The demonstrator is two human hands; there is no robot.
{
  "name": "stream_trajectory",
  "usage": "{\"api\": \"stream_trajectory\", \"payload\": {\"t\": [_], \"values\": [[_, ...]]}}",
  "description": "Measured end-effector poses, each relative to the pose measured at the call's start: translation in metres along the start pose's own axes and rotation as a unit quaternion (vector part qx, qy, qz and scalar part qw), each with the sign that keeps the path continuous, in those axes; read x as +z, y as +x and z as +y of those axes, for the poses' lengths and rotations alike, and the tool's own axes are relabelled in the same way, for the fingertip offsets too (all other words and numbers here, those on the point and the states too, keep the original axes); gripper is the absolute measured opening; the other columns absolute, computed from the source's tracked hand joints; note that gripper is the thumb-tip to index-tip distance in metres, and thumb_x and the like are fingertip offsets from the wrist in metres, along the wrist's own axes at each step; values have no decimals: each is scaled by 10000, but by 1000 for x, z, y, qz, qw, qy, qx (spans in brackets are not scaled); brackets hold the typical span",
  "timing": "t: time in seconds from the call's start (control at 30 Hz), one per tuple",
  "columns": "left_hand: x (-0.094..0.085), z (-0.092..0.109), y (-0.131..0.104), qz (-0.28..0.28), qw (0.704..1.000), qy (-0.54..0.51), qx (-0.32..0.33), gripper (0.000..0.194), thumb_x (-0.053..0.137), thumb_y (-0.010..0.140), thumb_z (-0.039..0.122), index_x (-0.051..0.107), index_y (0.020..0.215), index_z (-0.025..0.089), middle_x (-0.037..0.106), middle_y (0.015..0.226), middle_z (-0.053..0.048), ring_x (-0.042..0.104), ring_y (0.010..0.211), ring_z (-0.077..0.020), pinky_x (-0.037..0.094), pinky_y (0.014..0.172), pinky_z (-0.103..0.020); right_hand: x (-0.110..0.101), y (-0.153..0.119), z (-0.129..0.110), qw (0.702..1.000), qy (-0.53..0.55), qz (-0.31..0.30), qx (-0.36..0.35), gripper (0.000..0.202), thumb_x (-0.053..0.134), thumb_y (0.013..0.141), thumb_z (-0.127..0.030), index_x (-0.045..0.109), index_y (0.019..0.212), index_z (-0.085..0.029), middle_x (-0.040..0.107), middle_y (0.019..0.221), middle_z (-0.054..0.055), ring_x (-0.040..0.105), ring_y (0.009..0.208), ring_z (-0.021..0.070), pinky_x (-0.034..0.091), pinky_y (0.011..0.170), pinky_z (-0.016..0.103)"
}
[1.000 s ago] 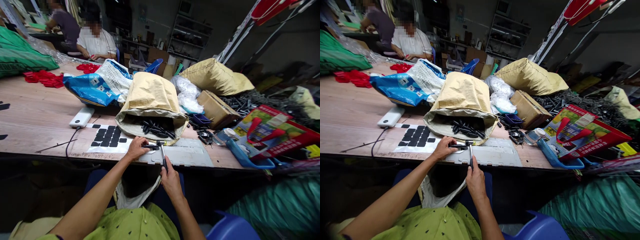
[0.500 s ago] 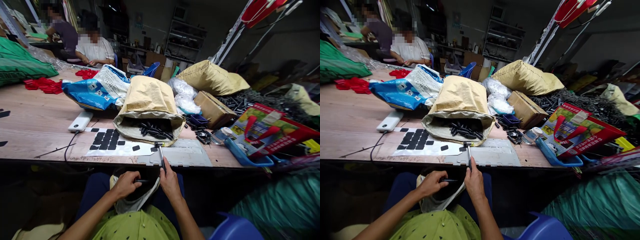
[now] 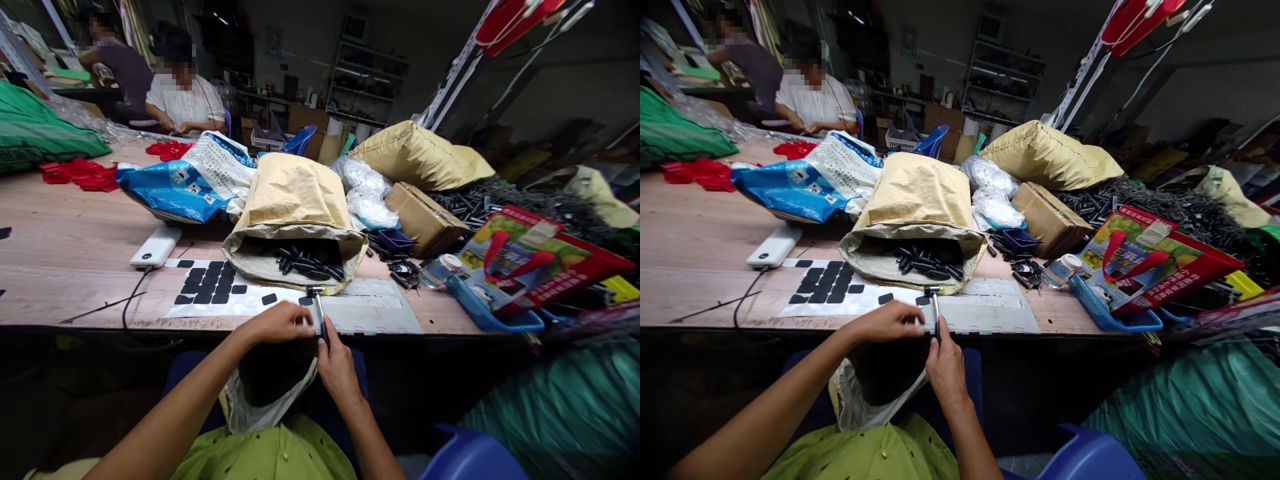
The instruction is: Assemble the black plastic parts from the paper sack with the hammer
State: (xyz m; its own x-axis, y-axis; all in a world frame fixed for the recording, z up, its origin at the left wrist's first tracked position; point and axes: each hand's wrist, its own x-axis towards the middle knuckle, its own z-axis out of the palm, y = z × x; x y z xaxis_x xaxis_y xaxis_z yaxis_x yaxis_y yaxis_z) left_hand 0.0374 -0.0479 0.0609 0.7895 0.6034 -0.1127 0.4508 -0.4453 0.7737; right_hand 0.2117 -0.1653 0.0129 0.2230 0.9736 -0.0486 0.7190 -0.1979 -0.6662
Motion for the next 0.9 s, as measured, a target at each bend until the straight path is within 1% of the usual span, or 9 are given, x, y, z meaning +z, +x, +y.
{"api": "stream_trajectory", "payload": {"t": [0.03, 0.1, 0.17, 0.27, 0.37, 0.5, 0.67, 0.8, 0.9], "values": [[-9, 5, 18, 66, 997, 35, -2, 241, 594, 896, 385, 727, 1030, 236, 704, 893, -21, 625, 820, -190, 459, 736, -276, 0, 0, 0, 1000, -1, 0, 1, 594, 431, 950, -208, 406, 1543, -184, 695, 1271, 142, 689, 1130, 266, 515, 936, 330], [-20, 7, 55, 198, 972, 124, -15, 208, 590, 907, 323, 725, 1028, 220, 677, 968, -57, 594, 930, -222, 455, 822, -314, 0, 0, 0, 1000, -4, 0, 2, 598, 438, 947, -195, 405, 1544, -186, 704, 1254, 137, 693, 1124, 259, 521, 929, 319], [-24, 2, 88, 262, 944, 199, -19, 187, 612, 890, 264, 727, 1030, 218, 636, 1045, -87, 544, 1021, -253, 439, 879, -355, 1, 0, 1, 1000, -6, 2, -4, 601, 439, 946, -182, 401, 1545, -172, 705, 1251, 140, 690, 1132, 256, 521, 933, 314], [-23, -9, 122, 254, 936, 242, -14, 124, 700, 803, 207, 741, 920, 213, 588, 1073, -107, 488, 1061, -289, 421, 891, -406, 1, -1, 2, 1000, -8, 11, -16, 600, 451, 939, -166, 413, 1539, -164, 702, 1258, 142, 683, 1149, 251, 514, 956, 308], [-21, -16, 135, 238, 941, 240, -22, 85, 736, 727, 137, 729, 788, 196, 571, 1061, -118, 463, 1081, -309, 403, 903, -436, 1, -1, 2, 1000, -7, 18, -16, 597, 468, 929, -157, 439, 1525, -168, 705, 1252, 141, 694, 1126, 255, 525, 943, 310], [-24, -21, 124, 250, 938, 239, -13, 123, 724, 761, 173, 751, 874, 215, 598, 1083, -111, 467, 1072, -304, 394, 892, -437, 1, 0, 2, 1000, -3, 19, -23, 594, 453, 927, -158, 442, 1520, -137, 700, 1255, 161, 695, 1119, 268, 532, 940, 331], [-25, -42, 73, 286, 941, 184, 11, 212, 701, 843, 297, 763, 1041, 253, 662, 980, -66, 506, 992, -258, 390, 898, -404, 2, 1, 4, 1000, 8, 18, -21, 600, 461, 925, -171, 437, 1524, -164, 707, 1250, 138, 693, 1121, 246, 523, 960, 318], [-10, -71, 29, 299, 939, 170, -24, 225, 680, 869, 320, 761, 1070, 257, 682, 950, -52, 525, 951, -240, 405, 885, -378, 4, 2, 5, 999, 34, 17, -19, 591, 446, 927, -188, 446, 1518, -173, 628, 1383, 119, 620, 1249, 228, 481, 1045, 324], [3, -83, 12, 310, 937, 154, -36, 240, 672, 869, 297, 747, 1092, 250, 696, 985, -52, 533, 955, -238, 417, 888, -371, 5, 3, 6, 998, 48, 35, -33, 576, 431, 924, -217, 478, 1491, -131, 584, 1428, 138, 563, 1315, 228, 446, 1102, 352]]}}
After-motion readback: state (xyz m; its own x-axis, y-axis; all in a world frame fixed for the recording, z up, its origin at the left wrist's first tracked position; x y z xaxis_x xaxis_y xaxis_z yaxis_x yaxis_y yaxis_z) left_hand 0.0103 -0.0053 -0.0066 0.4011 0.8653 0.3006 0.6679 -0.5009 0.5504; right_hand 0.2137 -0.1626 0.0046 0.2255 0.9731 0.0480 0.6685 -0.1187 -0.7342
